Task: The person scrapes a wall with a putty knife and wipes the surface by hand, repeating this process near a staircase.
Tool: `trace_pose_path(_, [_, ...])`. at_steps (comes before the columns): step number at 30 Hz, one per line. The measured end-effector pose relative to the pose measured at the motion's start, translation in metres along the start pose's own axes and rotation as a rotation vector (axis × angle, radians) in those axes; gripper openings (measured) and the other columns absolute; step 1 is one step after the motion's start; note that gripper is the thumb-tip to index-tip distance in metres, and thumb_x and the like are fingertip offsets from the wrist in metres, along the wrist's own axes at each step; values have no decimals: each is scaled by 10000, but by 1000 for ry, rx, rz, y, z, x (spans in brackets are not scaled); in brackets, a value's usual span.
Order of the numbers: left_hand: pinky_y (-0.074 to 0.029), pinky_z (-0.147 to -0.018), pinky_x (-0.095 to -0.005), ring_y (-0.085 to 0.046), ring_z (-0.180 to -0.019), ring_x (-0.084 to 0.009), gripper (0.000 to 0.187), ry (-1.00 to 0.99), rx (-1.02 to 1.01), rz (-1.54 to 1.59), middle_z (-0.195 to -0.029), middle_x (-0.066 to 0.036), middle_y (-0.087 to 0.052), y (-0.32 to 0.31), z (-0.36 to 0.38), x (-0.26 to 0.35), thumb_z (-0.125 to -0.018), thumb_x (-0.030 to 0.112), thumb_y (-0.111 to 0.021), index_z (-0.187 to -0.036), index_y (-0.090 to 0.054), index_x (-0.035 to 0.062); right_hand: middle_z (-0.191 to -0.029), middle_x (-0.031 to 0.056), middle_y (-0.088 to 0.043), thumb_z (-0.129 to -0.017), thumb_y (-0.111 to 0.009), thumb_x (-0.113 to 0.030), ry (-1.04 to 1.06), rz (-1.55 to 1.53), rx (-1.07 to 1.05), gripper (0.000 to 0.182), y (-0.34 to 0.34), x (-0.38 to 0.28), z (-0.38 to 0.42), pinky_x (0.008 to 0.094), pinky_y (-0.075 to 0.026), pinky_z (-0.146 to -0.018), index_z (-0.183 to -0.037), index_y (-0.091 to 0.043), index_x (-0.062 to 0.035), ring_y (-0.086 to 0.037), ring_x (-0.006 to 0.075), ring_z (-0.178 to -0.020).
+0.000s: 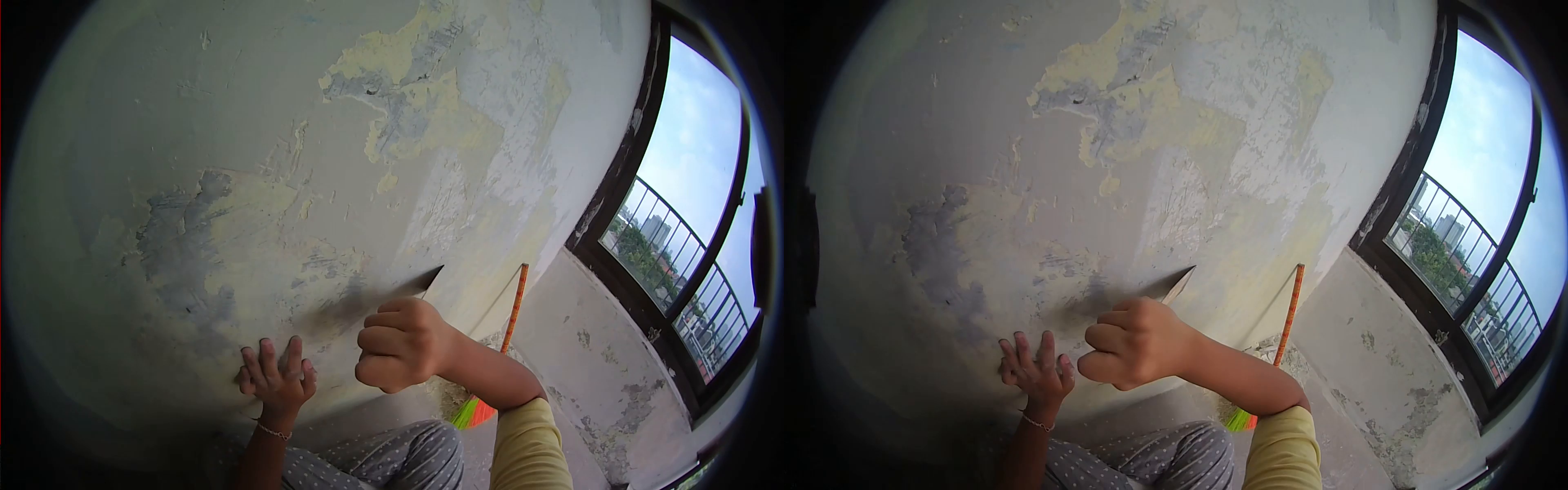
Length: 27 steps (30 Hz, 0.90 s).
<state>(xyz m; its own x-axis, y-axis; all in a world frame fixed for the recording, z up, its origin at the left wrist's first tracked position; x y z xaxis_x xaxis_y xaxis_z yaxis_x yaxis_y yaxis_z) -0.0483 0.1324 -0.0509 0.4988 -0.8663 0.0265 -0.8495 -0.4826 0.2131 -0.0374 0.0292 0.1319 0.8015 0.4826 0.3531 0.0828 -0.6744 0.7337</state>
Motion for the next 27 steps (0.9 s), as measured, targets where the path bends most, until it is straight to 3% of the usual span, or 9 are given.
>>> trace_pose_path(8, [-140, -1067, -418, -273, -1379, -286, 447, 41, 49, 18, -1483, -62, -342, 2, -3, -3, -940, 375, -317, -1355, -476, 326, -528, 21, -394, -545, -500, 149, 67, -37, 270, 343, 40, -68, -9, 279, -433, -438, -553, -255, -90, -475, 179, -452])
trace_pose_path(9, [-140, -1067, -418, -273, -1379, -286, 447, 56, 33, 9, -1483, -62, -342, 1, -1, -6, -940, 375, -317, -1355, -476, 326, -549, 38, -360, -524, -472, 168, 93, -26, 134, 319, 25, -45, -7, 264, -213, -361, -560, -264, -71, -352, 152, -408])
trace_pose_path(11, [-136, -1073, -416, -270, -1380, -285, 448, 31, 49, 12, -1487, -58, -335, 0, 1, -3, -944, 376, -307, -1362, -466, 343, -572, 21, -361, -533, -465, 170, -91, 175, 188, 307, 12, 4, 8, 275, -251, -364, -598, -293, -75, -349, 166, -414])
trace_pose_path(13, [-138, -1073, -416, -274, -1378, -276, 449, 53, 50, 8, -1487, -48, -334, 2, 0, -7, -945, 379, -301, -1364, -461, 354, -564, 10, -449, -582, -536, 166, -202, 204, 59, 369, 12, -7, 13, 298, -480, -510, -615, -300, -115, -537, 205, -502])
trace_pose_path(16, [-142, -1072, -411, -279, -1375, -264, 450, 51, 36, 11, -1477, -32, -346, 1, 0, -5, -944, 368, -290, -1361, -460, 365, -541, 5, -468, -617, -533, 144, -168, 132, 145, 339, 33, -62, 0, 290, -500, -518, -607, -316, -116, -570, 181, -517])
trace_pose_path(19, [-146, -1069, -406, -273, -1380, -253, 457, 45, 40, 12, -1489, -19, -331, 1, -2, -5, -941, 353, -282, -1362, -456, 375, -531, 6, -488, -673, -532, 124, -458, 137, 173, 299, 40, -50, 11, 311, -527, -529, -634, -345, -106, -589, 170, -532])
trace_pose_path(21, [-148, -1066, -404, -267, -1385, -242, 468, 45, 45, -1, -1506, -8, -306, 3, -2, -5, -936, 336, -281, -1374, -441, 376, -526, 16, -448, -541, -496, 153, -205, -13, 363, 313, 40, -26, 4, 327, -511, -517, -590, -300, -86, -566, 205, -540])
trace_pose_path(22, [-148, -1066, -404, -267, -1385, -242, 468, 49, 44, 3, -1506, -8, -306, 4, -1, -6, -936, 336, -281, -1374, -441, 376, -528, 21, -461, -543, -491, 143, -252, 97, 225, 296, 33, -29, -6, 335, -521, -517, -612, -316, -85, -573, 212, -543])
trace_pose_path(27, [-133, -1081, -404, -266, -1387, -223, 477, 51, 48, 9, -1516, 7, -287, 2, -2, -7, -935, 318, -273, -1384, -423, 378, -547, 18, -494, -578, -544, 156, -224, 120, 222, 325, 37, -57, -6, 334, -523, -514, -629, -328, -82, -585, 209, -546])
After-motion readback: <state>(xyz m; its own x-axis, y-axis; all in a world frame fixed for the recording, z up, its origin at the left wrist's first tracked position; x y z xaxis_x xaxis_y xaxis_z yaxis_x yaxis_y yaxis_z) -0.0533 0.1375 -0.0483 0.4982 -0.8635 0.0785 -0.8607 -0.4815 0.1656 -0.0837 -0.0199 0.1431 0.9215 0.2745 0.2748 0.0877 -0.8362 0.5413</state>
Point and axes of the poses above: each hand's wrist, its own z-axis away from the middle knuckle, its own y-axis out of the back of the hand, x = y × z, the point moved 10 cm from there along -z, towards the middle knuckle
